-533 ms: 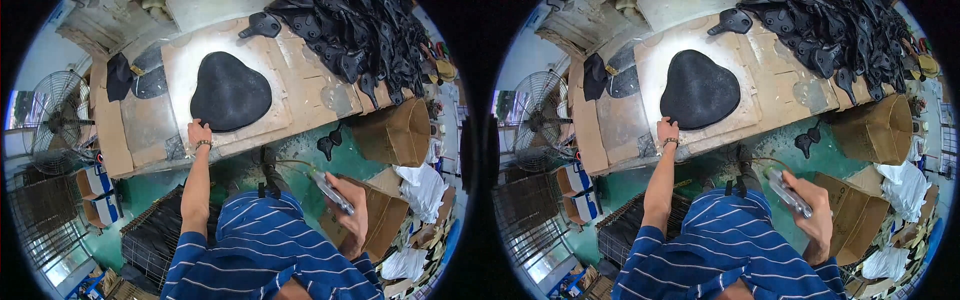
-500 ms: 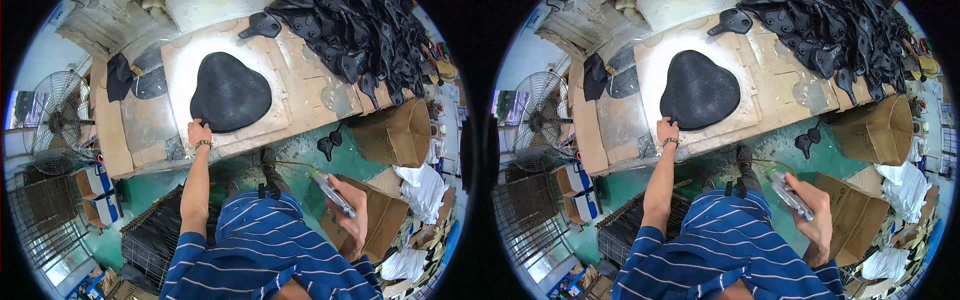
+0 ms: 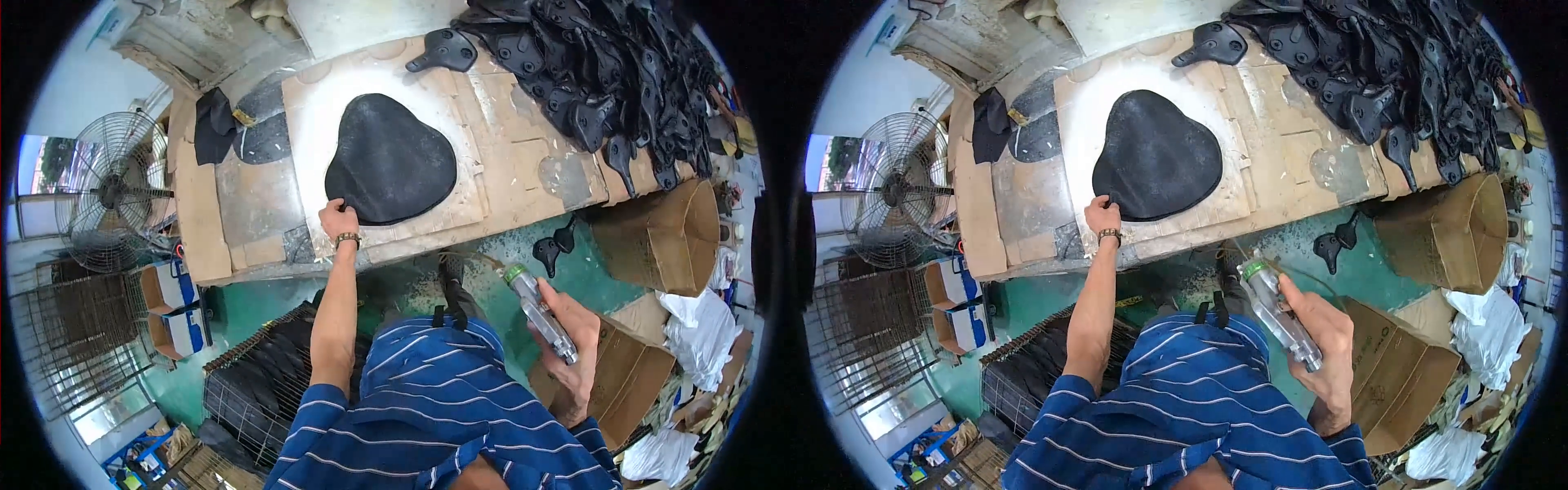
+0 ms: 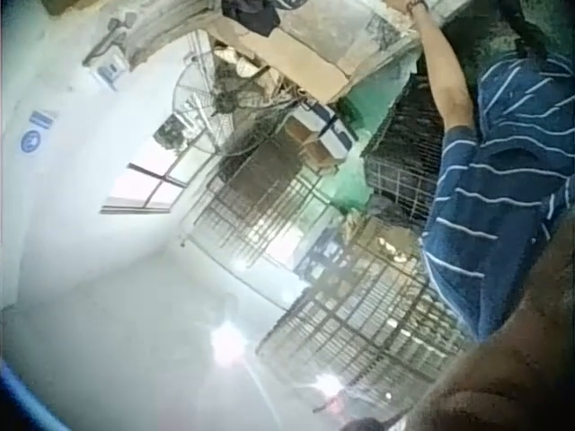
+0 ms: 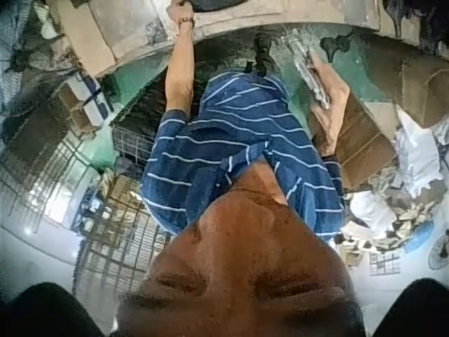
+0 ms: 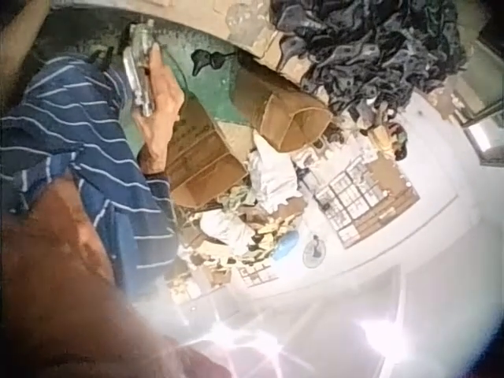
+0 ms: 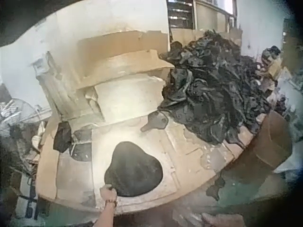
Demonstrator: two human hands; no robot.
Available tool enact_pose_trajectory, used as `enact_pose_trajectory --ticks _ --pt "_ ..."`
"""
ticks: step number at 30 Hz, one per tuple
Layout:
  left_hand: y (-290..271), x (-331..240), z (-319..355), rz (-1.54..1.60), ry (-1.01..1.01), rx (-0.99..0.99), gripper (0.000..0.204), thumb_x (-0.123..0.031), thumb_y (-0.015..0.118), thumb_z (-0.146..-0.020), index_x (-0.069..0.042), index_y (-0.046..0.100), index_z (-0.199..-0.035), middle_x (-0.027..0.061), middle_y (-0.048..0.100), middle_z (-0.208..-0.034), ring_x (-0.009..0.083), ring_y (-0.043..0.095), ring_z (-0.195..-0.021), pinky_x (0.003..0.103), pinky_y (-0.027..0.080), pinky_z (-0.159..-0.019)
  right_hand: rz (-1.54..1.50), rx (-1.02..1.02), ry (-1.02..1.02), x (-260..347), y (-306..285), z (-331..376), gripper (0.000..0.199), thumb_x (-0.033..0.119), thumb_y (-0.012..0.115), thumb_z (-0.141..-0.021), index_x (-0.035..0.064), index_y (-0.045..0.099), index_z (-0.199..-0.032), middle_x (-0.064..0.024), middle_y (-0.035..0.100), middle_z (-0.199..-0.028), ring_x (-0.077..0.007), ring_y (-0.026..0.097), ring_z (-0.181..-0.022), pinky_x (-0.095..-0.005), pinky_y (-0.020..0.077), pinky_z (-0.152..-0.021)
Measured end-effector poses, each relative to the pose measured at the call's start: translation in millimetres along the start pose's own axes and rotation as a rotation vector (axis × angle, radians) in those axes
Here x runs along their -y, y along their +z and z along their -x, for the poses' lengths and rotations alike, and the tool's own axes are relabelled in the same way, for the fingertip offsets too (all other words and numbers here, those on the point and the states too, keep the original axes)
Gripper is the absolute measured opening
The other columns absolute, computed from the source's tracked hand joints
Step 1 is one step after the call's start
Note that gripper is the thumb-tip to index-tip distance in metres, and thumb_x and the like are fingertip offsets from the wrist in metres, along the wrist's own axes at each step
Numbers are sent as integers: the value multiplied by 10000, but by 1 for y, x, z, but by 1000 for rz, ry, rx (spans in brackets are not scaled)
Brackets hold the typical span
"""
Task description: Using a spray gun to apply adhesive to foam components and placing them on a drying rack.
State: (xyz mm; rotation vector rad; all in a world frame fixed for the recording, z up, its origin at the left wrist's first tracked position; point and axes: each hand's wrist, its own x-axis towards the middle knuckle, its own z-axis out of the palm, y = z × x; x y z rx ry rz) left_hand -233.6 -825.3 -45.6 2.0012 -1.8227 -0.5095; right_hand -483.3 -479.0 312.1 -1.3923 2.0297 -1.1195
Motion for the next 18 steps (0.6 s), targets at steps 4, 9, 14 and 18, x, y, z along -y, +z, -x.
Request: enact_pose_trajectory --ticks 4,9,14,18 --pt "17 4 -17 865 -601 -2 301 35 723 -846 15 659 -1139 123 656 -1008 293 679 -924 467 604 -863 -23 -56 46 7 -6 -5 689 -131 632 -706 -8 664 -1382 -160 700 -929 -264 685 -782 -308 529 -734" --pt "26 -16 -42 1678 -883 291 77 39 629 -856 -33 600 -854 96 643 -873 273 633 -813 515 573 -909 -16 -85 29 2 -17 -3 668 -112 763 -733 -13 657 -1386 -159 713 -947 -264 692 -815 -315 535 -770" --pt "1 -44 -64 1866 -627 510 36 -58 559 -754 -81 587 -748 82 652 -843 284 627 -838 548 537 -971 28 -30 -24 1 -25 -5 627 -85 771 -767 -22 653 -1381 -176 717 -971 -288 696 -837 -328 538 -791" --pt "-38 -56 -72 2124 -571 351 47 -61 555 -685 -104 541 -671 120 662 -890 366 659 -939 581 528 -1015 -39 23 -71 15 -22 -3 605 -30 774 -799 -36 637 -1389 -180 718 -975 -273 696 -844 -328 537 -811"
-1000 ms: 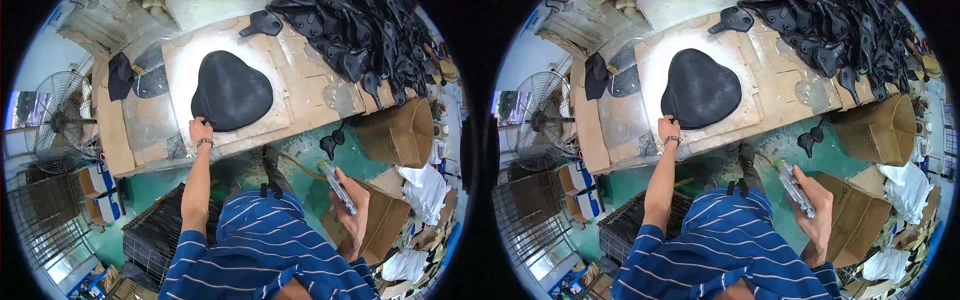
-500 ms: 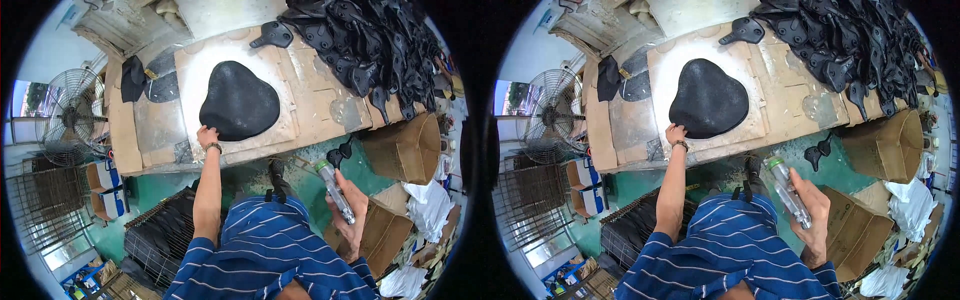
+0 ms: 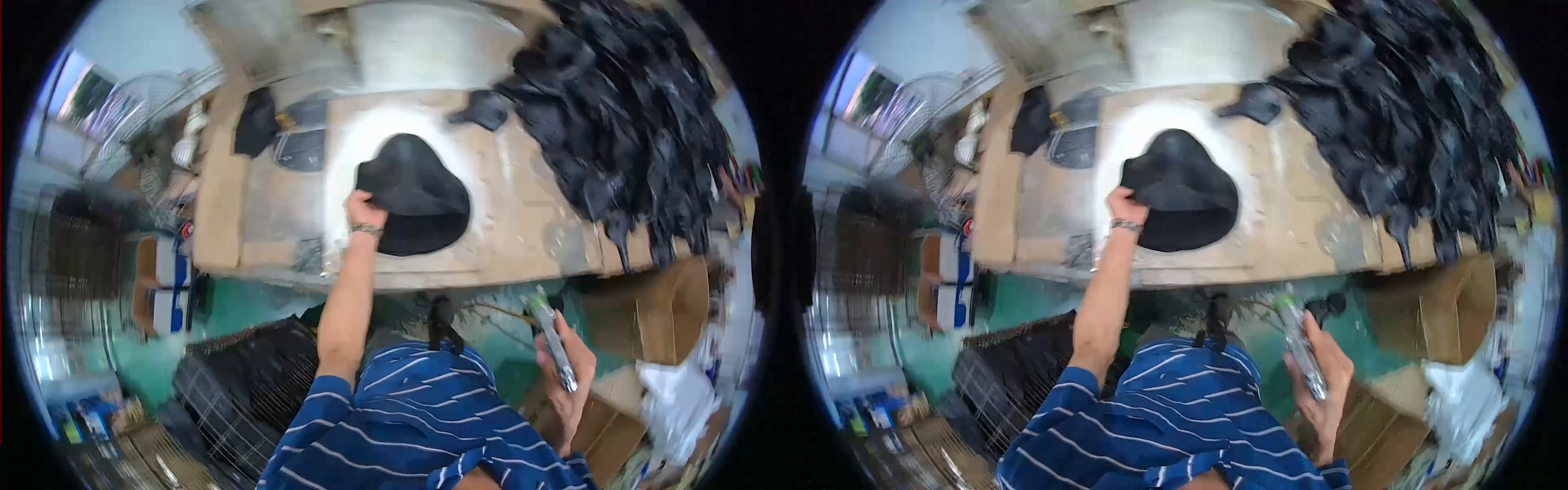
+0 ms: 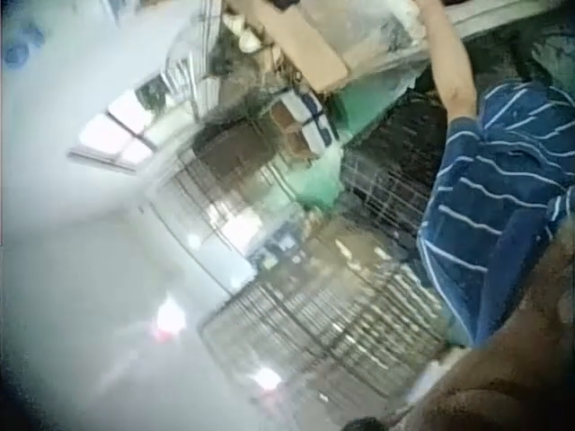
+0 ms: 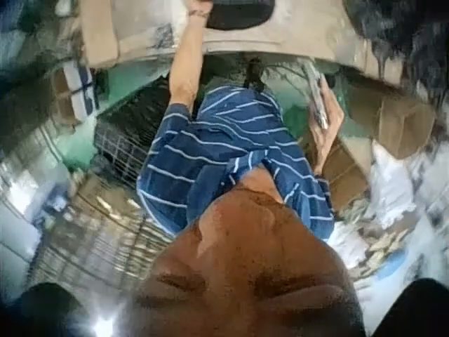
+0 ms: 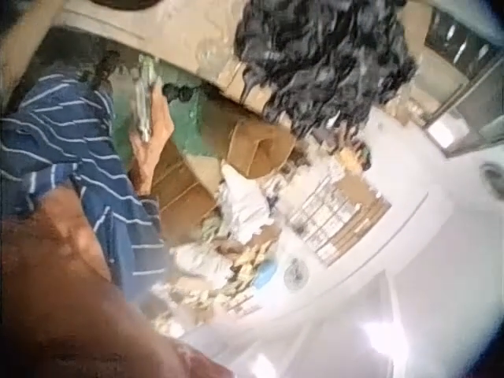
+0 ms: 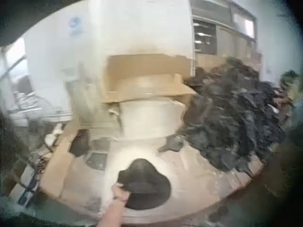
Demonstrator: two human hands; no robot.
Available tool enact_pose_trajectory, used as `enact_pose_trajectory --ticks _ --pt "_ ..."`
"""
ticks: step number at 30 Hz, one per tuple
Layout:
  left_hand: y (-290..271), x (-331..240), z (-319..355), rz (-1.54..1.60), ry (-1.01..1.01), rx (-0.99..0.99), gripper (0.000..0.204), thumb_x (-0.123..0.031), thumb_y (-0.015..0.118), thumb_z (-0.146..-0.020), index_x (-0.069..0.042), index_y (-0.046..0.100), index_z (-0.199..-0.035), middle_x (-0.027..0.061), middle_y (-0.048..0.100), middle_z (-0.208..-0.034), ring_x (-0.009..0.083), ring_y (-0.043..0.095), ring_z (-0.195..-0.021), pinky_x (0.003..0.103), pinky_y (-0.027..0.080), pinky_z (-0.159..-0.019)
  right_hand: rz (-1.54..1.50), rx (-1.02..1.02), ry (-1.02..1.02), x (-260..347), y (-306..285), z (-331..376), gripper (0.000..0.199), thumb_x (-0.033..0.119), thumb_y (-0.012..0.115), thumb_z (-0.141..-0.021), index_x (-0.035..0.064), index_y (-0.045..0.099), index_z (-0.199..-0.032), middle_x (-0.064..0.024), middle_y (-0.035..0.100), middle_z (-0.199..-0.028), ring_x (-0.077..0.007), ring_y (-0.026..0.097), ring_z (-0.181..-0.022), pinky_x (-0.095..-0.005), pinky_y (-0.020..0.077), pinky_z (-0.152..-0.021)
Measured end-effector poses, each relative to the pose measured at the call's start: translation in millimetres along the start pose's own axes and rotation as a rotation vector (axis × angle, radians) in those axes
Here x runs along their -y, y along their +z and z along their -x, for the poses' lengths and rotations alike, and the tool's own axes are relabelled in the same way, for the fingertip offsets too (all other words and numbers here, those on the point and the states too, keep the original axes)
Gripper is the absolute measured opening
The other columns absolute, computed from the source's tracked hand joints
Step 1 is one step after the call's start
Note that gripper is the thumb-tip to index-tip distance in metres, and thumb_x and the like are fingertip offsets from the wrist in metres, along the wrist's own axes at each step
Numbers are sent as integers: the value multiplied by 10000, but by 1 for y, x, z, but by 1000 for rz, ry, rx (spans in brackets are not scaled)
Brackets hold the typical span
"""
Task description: Using a spray gun to apply adhesive to foam components and placing them on a drying rack.
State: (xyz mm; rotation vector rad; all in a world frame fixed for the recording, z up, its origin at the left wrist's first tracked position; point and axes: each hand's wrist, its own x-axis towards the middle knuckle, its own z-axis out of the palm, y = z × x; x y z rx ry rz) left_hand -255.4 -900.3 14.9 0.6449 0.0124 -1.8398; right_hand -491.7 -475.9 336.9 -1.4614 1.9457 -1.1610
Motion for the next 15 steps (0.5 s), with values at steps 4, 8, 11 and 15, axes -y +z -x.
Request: enact_pose_trajectory --ticks 4,8,11,15 --pt "49 -13 32 261 152 186 227 -70 565 -675 -29 649 -881 168 705 -1077 409 666 -1080 603 497 -1077 -86 -57 152 -6 19 5 517 45 718 -892 -74 621 -1386 -82 697 -960 -140 625 -856 -291 516 -790" --pt "141 -84 195 352 301 380 442 -114 551 -744 -3 684 -1151 141 719 -1219 364 666 -1152 531 493 -1095 -95 277 137 -22 16 -12 173 140 668 -1001 14 666 -1120 -45 647 -988 -132 586 -934 -293 467 -872" --pt "116 -159 299 374 510 405 493 -122 524 -776 30 667 -1222 161 718 -1243 346 674 -1168 507 519 -1072 -238 581 223 -18 60 -37 198 154 673 -1020 12 691 -1158 -65 667 -1063 -148 610 -958 -315 496 -898" --pt "95 -189 410 452 867 384 464 -112 516 -801 5 668 -1223 152 724 -1235 344 691 -1151 517 532 -1058 -119 678 -76 14 78 -69 212 145 700 -991 -21 703 -1123 -91 696 -1062 -162 636 -952 -330 506 -903"
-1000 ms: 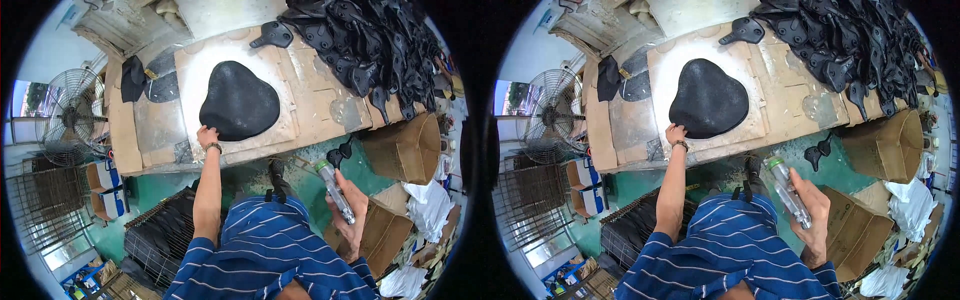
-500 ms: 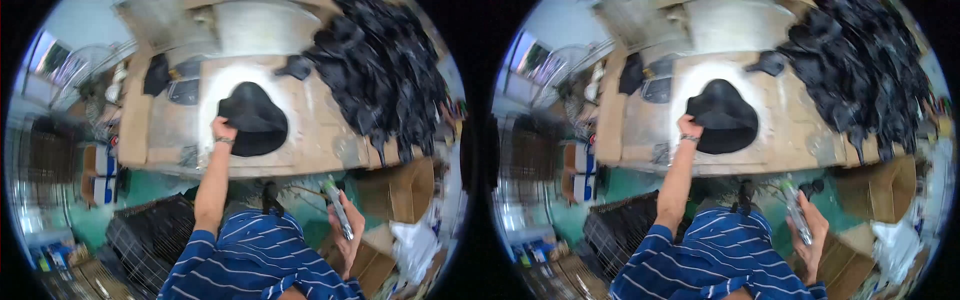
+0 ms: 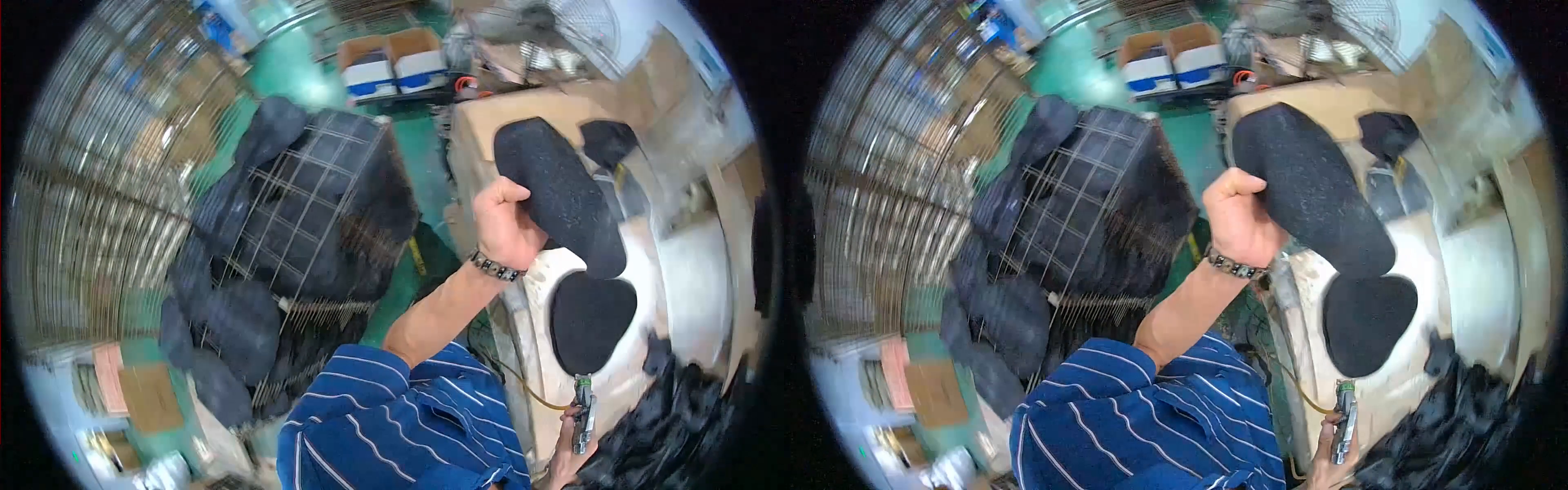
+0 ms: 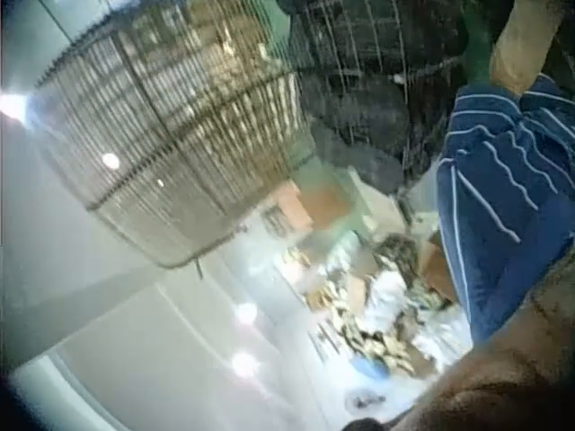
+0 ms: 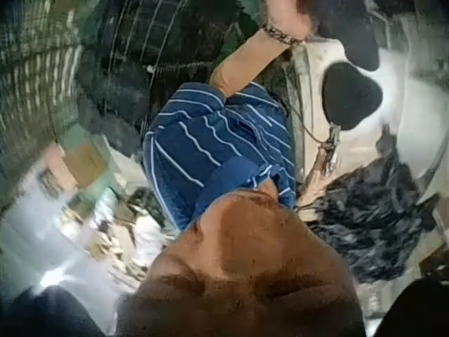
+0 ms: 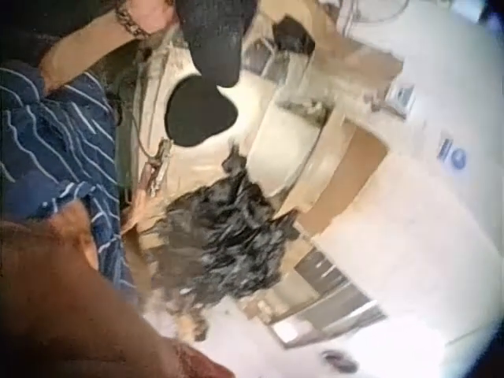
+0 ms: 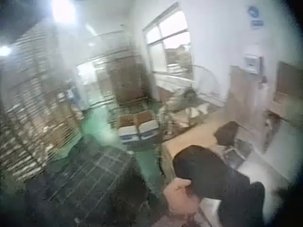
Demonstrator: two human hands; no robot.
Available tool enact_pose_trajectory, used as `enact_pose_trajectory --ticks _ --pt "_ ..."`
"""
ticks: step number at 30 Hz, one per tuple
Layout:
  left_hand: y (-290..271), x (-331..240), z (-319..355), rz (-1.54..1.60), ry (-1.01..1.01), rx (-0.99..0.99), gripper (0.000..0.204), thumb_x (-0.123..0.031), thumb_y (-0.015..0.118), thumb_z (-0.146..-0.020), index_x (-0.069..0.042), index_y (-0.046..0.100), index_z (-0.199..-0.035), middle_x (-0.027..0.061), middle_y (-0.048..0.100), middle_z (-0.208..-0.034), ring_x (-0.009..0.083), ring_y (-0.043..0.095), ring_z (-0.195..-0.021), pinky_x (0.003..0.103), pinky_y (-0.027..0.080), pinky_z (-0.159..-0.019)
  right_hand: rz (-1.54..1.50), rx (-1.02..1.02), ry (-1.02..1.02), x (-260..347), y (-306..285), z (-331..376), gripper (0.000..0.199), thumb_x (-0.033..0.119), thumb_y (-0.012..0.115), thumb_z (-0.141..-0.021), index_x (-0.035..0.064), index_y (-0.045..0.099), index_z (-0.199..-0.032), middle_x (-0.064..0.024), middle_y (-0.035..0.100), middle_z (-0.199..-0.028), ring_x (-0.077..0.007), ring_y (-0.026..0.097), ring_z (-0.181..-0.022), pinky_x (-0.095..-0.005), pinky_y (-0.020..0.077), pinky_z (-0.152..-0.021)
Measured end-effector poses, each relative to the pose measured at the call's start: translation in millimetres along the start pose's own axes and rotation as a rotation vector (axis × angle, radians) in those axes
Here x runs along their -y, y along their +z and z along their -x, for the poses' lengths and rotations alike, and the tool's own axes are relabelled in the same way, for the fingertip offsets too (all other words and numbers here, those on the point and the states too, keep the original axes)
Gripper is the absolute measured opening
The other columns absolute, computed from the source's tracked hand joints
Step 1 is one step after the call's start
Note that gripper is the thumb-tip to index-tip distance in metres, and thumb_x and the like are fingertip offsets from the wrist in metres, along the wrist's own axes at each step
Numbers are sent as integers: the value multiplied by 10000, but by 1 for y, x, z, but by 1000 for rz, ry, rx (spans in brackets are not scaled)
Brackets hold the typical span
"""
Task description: Using a spray gun to apply adhesive to foam components and placing them on a drying rack.
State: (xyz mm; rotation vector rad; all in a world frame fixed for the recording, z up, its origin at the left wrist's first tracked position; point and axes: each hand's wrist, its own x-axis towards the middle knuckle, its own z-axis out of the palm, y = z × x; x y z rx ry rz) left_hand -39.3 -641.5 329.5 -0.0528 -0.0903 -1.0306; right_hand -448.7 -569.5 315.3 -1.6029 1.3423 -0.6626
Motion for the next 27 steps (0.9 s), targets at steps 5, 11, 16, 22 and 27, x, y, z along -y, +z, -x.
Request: enact_pose_trajectory --ticks 5,11,16,22,27 --pt "38 -133 13 -173 513 -175 470 -92 549 -740 -31 676 -1188 121 706 -1215 356 636 -1182 537 469 -1101 152 150 -74 42 48 -50 199 130 727 -952 -28 709 -1072 -83 698 -977 -159 645 -907 -309 517 -862" --pt "52 -264 69 -372 1084 64 684 -59 552 -714 -7 601 -1394 190 624 -1425 419 546 -1361 592 350 -1230 -32 412 -49 68 81 -91 334 119 741 -936 -85 677 -1193 -58 702 -969 -115 621 -847 -264 509 -787" --pt "-34 -310 168 -404 1365 -112 619 -54 571 -712 -24 641 -1327 148 656 -1375 378 593 -1294 565 435 -1157 113 542 -163 85 103 -106 496 42 681 -937 -83 606 -1411 -36 676 -936 -94 561 -808 -250 480 -745" --pt "-222 -294 237 -141 1381 -674 321 -65 539 -834 -1 675 -1118 187 687 -1256 417 649 -1151 755 458 -1099 154 569 -112 81 117 -117 520 24 678 -912 -57 611 -1421 -25 664 -906 -88 547 -789 -245 476 -730" --pt "-250 -274 243 -375 1137 -719 223 -180 609 -1050 3 680 -943 90 736 -856 295 740 -824 622 547 -1071 161 534 -85 82 123 -113 544 22 681 -913 -67 591 -1442 -30 673 -917 -84 558 -804 -230 474 -741"
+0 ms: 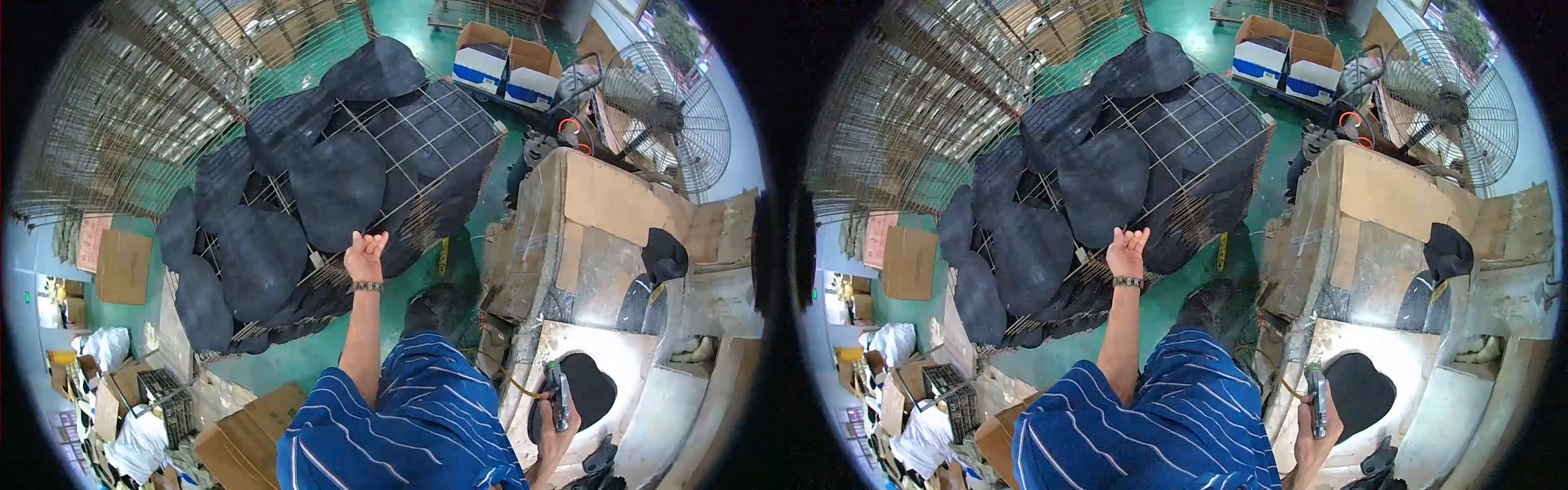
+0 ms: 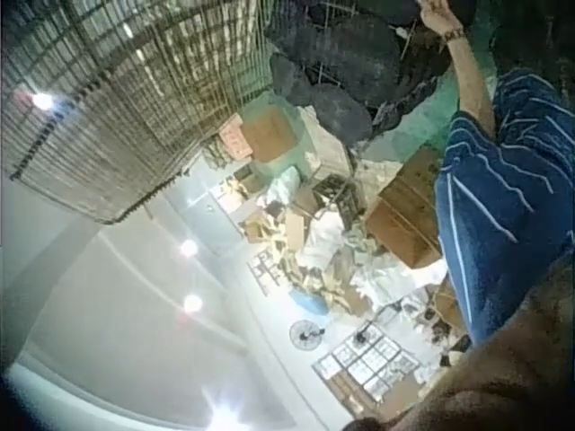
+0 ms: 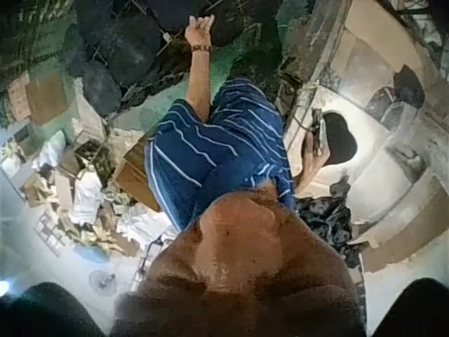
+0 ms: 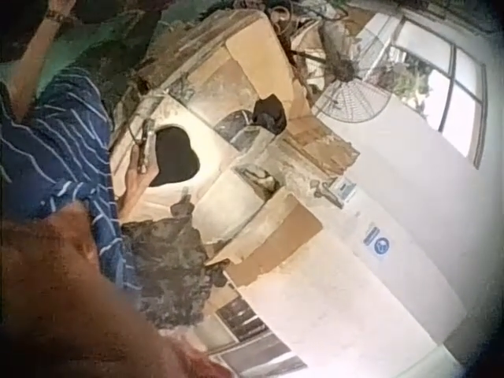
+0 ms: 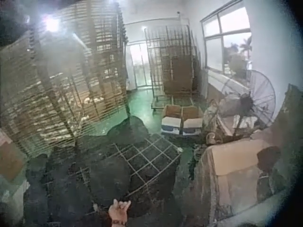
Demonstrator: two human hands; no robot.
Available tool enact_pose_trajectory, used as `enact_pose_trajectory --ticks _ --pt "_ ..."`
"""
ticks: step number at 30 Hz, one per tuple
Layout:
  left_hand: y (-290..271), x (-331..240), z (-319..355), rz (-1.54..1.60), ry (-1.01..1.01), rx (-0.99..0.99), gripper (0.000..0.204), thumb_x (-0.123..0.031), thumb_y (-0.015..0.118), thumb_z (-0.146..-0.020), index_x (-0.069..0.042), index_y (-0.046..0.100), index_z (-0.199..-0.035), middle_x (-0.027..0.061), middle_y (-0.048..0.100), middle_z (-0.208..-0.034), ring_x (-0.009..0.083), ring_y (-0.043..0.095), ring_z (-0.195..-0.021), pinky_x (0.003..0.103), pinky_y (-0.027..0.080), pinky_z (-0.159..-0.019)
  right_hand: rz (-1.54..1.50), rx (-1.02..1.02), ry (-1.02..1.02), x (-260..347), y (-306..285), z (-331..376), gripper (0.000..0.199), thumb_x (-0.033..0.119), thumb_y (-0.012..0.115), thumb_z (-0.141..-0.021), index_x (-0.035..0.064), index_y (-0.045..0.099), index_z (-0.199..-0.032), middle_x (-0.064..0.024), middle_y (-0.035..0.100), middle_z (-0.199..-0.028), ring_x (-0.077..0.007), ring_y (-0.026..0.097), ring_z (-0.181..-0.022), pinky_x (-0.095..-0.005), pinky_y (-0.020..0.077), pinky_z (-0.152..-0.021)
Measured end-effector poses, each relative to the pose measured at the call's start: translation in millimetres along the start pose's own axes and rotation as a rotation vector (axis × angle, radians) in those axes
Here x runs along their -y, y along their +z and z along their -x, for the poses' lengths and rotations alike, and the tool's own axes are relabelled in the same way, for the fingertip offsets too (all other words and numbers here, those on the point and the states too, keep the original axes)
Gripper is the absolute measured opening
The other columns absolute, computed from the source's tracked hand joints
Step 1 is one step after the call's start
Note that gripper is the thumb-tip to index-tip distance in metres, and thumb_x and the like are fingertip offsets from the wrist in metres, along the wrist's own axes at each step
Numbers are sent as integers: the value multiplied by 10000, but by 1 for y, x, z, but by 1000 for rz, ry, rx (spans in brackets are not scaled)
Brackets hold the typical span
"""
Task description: Using a spray gun to apply adhesive to foam components and placing them on a drying rack.
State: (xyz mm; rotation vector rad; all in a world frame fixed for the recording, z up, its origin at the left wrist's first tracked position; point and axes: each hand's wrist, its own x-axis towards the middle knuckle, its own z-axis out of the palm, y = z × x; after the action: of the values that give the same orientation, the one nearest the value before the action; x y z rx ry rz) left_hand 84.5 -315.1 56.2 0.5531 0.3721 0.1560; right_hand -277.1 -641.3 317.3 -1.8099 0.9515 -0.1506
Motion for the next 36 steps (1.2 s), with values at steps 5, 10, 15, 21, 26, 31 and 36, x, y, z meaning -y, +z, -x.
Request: enact_pose_trajectory --ticks 5,10,15,21,26,31,36 --pt "2 35 22 -201 -137 104 406 -298 646 -1065 11 599 -1324 99 760 -916 277 761 -866 547 621 -960 -138 -99 103 -8 -5 21 360 86 747 -930 -59 702 -1257 -41 690 -938 -113 614 -858 -262 511 -815" --pt "15 131 66 -642 -538 287 419 -301 664 -1047 -32 639 -1367 145 732 -992 307 758 -851 478 640 -841 -101 -276 161 -10 -10 55 507 29 691 -906 -40 630 -1405 -79 726 -972 -121 640 -902 -273 518 -854" --pt "-42 220 22 -1234 -939 683 489 -161 709 -1019 -19 559 -1462 146 730 -1016 224 728 -779 358 628 -706 -53 -512 183 -42 1 89 544 32 749 -874 7 634 -1405 -245 736 -1188 -361 734 -1067 -402 551 -939" --pt "-94 294 -26 -1926 -1386 852 296 -225 657 -1004 -125 679 -1282 109 740 -964 265 717 -734 446 569 -607 -7 -924 334 -56 8 166 626 -44 782 -794 -7 632 -1401 -248 724 -1226 -391 722 -1110 -400 558 -958" --pt "-87 313 29 -2224 -1234 945 252 -191 633 -1005 -120 691 -1239 107 743 -998 266 727 -772 502 612 -665 15 -1206 451 -48 -5 204 624 -61 774 -786 -2 640 -1392 -226 727 -1117 -367 733 -987 -354 555 -857" --pt "-66 337 67 -2122 -1203 993 251 -187 631 -1034 -114 678 -1270 85 740 -971 215 727 -744 438 637 -667 -12 -980 410 -64 11 218 662 -87 747 -745 0 640 -1392 -241 733 -1086 -417 716 -991 -398 561 -884" --pt "-55 352 94 -2056 -1171 1124 263 -181 641 -1050 -104 665 -1300 78 745 -982 195 731 -750 404 638 -653 -36 -1118 378 -63 -9 201 694 -111 730 -733 4 629 -1410 -246 728 -1140 -417 719 -1011 -395 562 -893"
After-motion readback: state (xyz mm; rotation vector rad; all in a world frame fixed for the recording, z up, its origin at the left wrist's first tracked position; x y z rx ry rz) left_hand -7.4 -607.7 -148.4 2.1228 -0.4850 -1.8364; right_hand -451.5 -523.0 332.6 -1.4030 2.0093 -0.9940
